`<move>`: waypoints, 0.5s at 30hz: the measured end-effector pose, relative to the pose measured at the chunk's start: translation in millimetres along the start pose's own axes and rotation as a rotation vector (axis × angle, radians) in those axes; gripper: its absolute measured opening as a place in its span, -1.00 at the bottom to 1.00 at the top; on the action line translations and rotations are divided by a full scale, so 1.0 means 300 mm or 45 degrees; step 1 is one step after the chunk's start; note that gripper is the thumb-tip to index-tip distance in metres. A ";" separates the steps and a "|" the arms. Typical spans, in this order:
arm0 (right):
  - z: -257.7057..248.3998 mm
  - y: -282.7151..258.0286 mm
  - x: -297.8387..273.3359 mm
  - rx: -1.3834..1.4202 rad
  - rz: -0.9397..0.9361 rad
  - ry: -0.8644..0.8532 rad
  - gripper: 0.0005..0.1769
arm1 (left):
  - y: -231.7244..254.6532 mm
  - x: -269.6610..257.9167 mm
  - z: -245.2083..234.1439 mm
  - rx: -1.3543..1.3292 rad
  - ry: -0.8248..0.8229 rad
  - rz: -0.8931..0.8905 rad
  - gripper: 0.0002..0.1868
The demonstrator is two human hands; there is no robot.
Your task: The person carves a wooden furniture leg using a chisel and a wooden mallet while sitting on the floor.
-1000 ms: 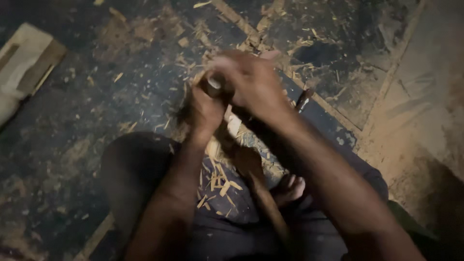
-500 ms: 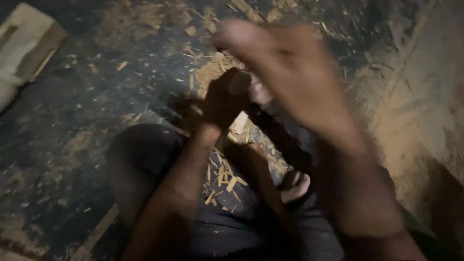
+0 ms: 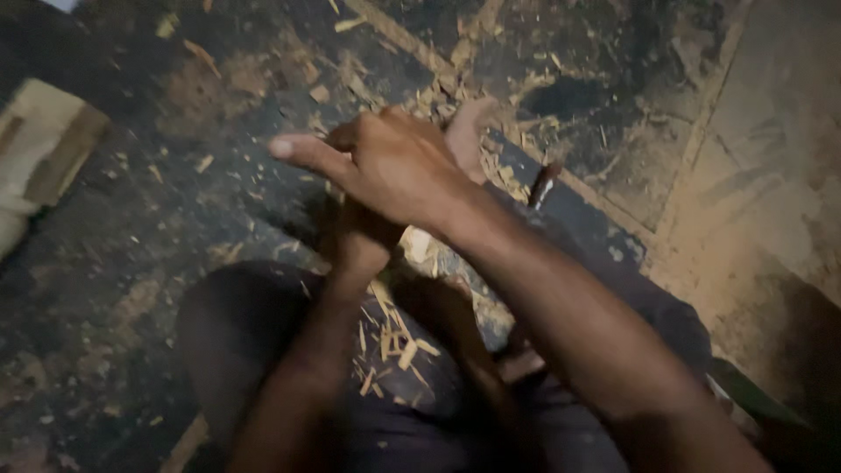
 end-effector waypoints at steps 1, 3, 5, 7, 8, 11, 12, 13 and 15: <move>0.034 0.012 -0.009 0.018 0.027 -0.016 -0.18 | -0.029 0.002 -0.012 -0.038 0.014 -0.043 -0.75; 0.008 -0.054 -0.026 0.019 -0.275 0.416 -0.05 | -0.064 0.017 -0.037 -0.082 0.035 -0.111 -0.75; 0.047 -0.058 -0.007 -0.057 -0.118 0.210 -0.07 | -0.035 0.003 -0.030 -0.039 0.022 -0.079 -0.75; 0.022 -0.029 -0.006 -0.136 0.042 0.043 -0.09 | -0.016 -0.041 0.008 0.037 -0.029 -0.031 -0.74; -0.015 -0.021 -0.040 -0.069 -0.019 0.133 -0.15 | -0.023 -0.043 0.024 0.049 -0.055 -0.021 -0.74; 0.063 0.006 -0.035 -0.010 -0.007 0.165 -0.15 | -0.069 0.000 -0.032 -0.070 -0.002 -0.123 -0.74; 0.086 0.006 -0.033 -0.079 0.026 0.154 -0.09 | -0.082 -0.019 -0.039 -0.095 0.017 -0.148 -0.74; 0.051 -0.007 -0.009 -0.104 -0.019 0.193 -0.09 | -0.031 0.006 -0.025 -0.064 0.001 -0.086 -0.74; 0.058 -0.003 -0.008 -0.116 0.036 -0.029 -0.09 | 0.006 -0.031 0.017 0.017 -0.044 0.010 -0.74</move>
Point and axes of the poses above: each hand's wrist, its own x-axis towards the middle knuckle, its own z-axis out of the palm, y = z × x, the point moved 8 cm from there along x, towards the middle knuckle, and after that the axes turned 11 degrees about -z, right-handed, at the moved point
